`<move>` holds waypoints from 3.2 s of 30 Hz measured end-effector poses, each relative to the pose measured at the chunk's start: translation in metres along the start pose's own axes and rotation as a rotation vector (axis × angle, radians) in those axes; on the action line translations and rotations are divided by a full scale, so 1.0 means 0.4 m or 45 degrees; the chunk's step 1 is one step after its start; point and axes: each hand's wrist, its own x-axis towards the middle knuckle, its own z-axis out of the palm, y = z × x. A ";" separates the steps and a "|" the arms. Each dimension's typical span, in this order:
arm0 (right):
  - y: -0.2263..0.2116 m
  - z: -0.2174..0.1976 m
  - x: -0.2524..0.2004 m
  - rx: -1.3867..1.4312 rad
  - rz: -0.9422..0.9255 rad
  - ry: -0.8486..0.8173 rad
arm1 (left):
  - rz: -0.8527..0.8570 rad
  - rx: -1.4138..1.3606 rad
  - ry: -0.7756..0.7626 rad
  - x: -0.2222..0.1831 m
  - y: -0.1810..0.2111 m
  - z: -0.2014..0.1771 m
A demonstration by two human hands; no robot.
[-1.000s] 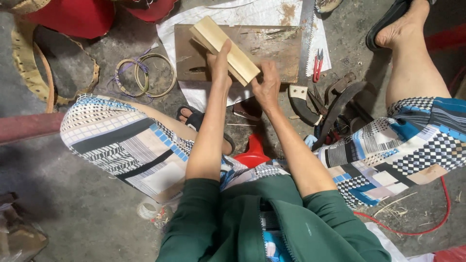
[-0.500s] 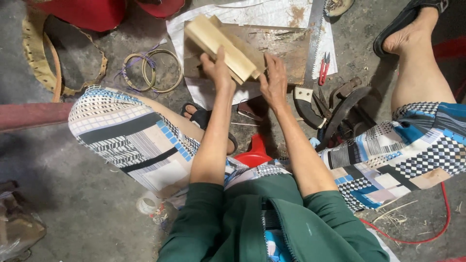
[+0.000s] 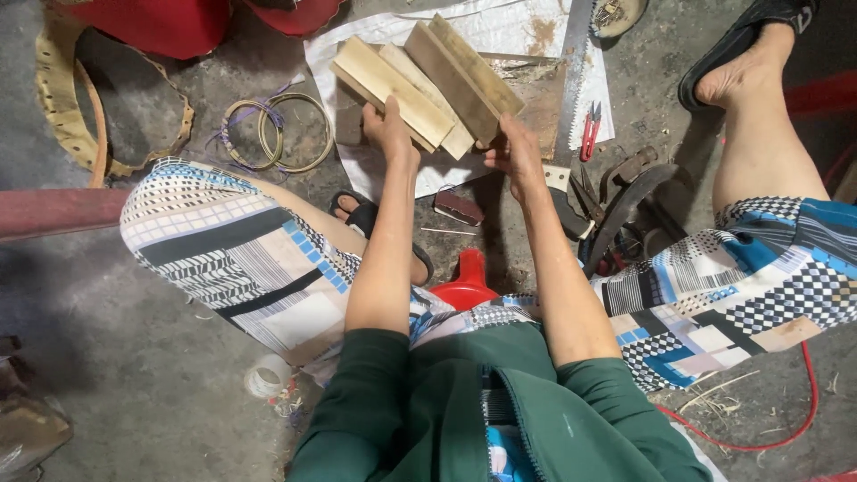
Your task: Shaving and shaping small wooden blocks using a hand drawknife to finalize components for instruments.
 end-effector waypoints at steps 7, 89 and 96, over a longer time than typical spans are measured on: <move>0.058 -0.023 0.040 0.351 0.404 -0.096 | 0.139 0.275 -0.076 0.073 -0.035 0.018; 0.014 -0.115 0.034 0.953 0.329 -0.444 | 0.610 -0.047 -1.673 -0.183 0.094 0.100; -0.022 -0.095 -0.007 0.887 0.116 -0.389 | 0.810 0.030 -1.761 -0.257 0.168 0.092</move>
